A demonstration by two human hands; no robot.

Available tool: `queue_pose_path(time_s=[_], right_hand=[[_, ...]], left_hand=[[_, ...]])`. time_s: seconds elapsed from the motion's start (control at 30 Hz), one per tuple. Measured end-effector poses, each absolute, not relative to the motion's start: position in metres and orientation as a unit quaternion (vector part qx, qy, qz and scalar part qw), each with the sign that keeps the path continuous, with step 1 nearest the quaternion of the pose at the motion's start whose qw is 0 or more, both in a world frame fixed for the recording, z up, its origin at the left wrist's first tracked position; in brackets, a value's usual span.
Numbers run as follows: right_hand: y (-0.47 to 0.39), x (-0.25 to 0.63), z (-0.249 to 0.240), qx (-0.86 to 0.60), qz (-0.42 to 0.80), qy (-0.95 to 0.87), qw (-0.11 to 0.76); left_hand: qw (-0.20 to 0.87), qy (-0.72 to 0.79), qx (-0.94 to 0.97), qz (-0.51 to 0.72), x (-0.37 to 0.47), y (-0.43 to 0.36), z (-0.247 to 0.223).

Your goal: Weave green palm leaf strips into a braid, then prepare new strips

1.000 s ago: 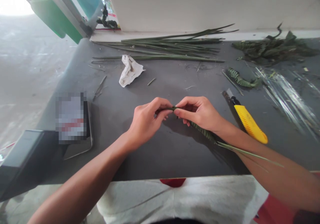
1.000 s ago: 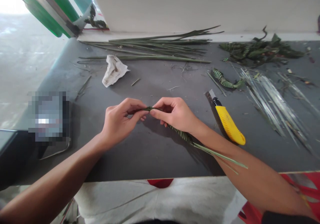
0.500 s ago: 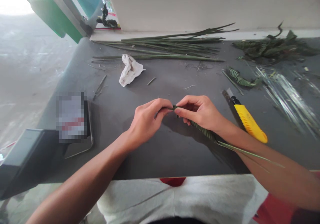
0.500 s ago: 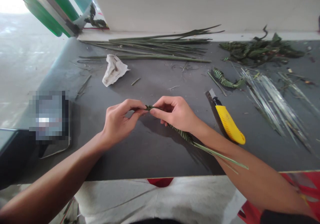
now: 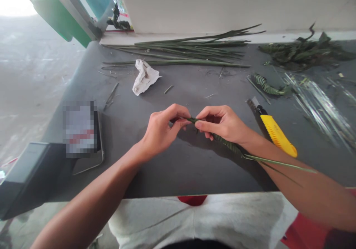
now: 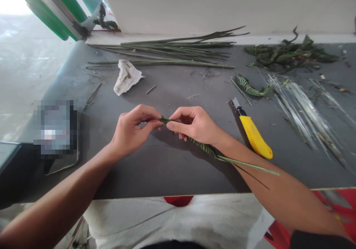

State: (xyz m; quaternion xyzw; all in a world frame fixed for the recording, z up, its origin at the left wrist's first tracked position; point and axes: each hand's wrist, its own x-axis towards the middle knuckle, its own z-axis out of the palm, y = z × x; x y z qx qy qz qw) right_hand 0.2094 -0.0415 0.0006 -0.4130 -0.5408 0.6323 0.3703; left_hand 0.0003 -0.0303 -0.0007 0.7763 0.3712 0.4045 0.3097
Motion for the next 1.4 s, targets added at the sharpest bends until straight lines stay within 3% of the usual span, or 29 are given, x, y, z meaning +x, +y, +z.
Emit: queue_pose_path(time_s=[0.3,0.63,1.4], right_hand=[[-0.0413,0.2101,0.0006,-0.404,0.642,-0.533,0.375],[-0.0429,0.2114,0.0003,-0.345,0.706,-0.504,0.359],[-0.0413,0.2135,-0.0028,-0.36,0.696,-0.51,0.356]], left_hand=[[0.474,0.356,0.674,0.441,0.0038,-0.0306,-0.0032],[0.402,0.325,0.731,0.446,0.0004,-0.0321,0.0046],[0.534,0.356,0.637,0.428,0.0059,-0.0355,0.0043]])
